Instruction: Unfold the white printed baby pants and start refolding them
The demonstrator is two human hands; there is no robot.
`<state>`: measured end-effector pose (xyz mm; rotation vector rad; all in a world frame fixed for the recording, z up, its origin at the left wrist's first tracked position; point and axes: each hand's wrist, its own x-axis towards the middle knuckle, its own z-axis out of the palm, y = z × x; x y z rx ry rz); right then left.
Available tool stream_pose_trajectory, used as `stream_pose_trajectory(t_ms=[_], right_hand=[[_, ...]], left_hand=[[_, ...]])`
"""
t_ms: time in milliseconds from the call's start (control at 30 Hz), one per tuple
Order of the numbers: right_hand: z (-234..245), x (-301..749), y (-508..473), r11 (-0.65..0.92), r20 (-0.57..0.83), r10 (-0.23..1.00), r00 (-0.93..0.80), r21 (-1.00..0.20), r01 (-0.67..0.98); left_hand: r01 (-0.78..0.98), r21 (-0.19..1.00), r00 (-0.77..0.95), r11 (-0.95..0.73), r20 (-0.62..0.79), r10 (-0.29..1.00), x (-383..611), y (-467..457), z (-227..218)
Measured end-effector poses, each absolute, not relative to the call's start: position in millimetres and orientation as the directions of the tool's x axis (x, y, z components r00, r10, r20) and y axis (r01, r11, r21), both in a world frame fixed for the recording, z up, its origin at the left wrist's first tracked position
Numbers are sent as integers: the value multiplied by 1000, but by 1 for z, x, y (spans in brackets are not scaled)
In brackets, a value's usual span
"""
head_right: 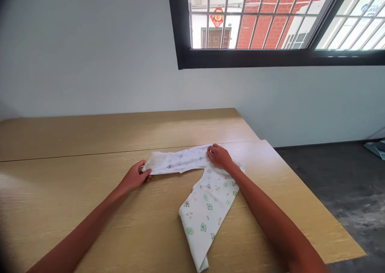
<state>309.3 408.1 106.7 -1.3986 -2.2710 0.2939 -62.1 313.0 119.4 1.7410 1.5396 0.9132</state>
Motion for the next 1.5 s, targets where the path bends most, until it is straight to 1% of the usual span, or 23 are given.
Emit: stream_pose_trajectory(t_ms=[67,133,167,200,233,267,300,333,400,500,667,733,800,900,967,1000,1100,1133,1200,1267,1333,1400,1500], right_hand=[[108,303,404,422,271,901,-338,-370,828],[110,297,400,407,275,905,-325,-333,851],[111,295,398,404,279,905,-323,-321,856],[111,293,396,402,281,905,-320,-317,859],[110,292,395,400,285,905,-315,-321,858],[109,292,395,396,292,906,-306,-334,855],[108,292,395,393,300,907,-296,-350,851],[106,292,396,389,308,908,-285,-364,846],[104,294,398,382,317,910,-269,-382,842],[101,295,400,380,323,909,-262,-388,840],[99,295,400,401,345,899,-269,-402,823],[99,294,399,398,346,900,-265,-408,822],[102,292,399,388,336,906,-258,-414,823],[110,290,395,366,286,922,-261,-424,829],[115,287,390,357,240,930,-279,-407,840],[118,285,387,353,217,933,-288,-390,850],[122,276,374,375,185,925,-331,-307,875],[122,272,369,422,197,904,-379,-272,865],[122,262,358,600,247,797,-551,-214,771],[121,252,345,761,275,648,-710,-192,620],[119,244,333,821,272,571,-774,-185,541],[118,240,324,837,228,546,-806,-182,516],[122,243,320,846,115,519,-847,-207,491]], left_hand=[[709,705,-23,-27,61,998,-69,302,124],[910,413,-70,-26,215,974,-59,288,132],[956,285,-36,-70,354,935,-49,280,136],[957,240,49,-163,422,905,-35,271,139],[908,316,128,-276,417,900,-20,261,142],[788,495,208,-365,344,915,-5,250,144],[650,676,293,-346,198,936,11,240,146],[545,780,393,-307,86,915,24,230,147],[451,846,542,-284,-7,840,46,214,147],[399,891,587,-216,-67,807,63,205,147],[406,887,528,-218,-33,849,58,210,149],[326,938,572,-120,-95,815,45,214,153],[181,981,587,70,-165,793,25,219,157],[282,941,344,187,-281,896,-18,227,163],[363,904,546,227,-403,734,-51,234,167],[441,872,572,214,-457,682,-67,238,168],[669,742,511,30,-490,707,-103,246,172],[754,653,463,-75,-448,765,-108,248,174],[904,401,288,-150,-311,906,-105,251,175],[956,249,168,-154,-32,985,-88,254,173],[888,311,287,-338,199,937,-65,258,163],[772,368,472,-518,215,855,-47,262,147],[770,211,574,-602,184,798,-44,263,120]])
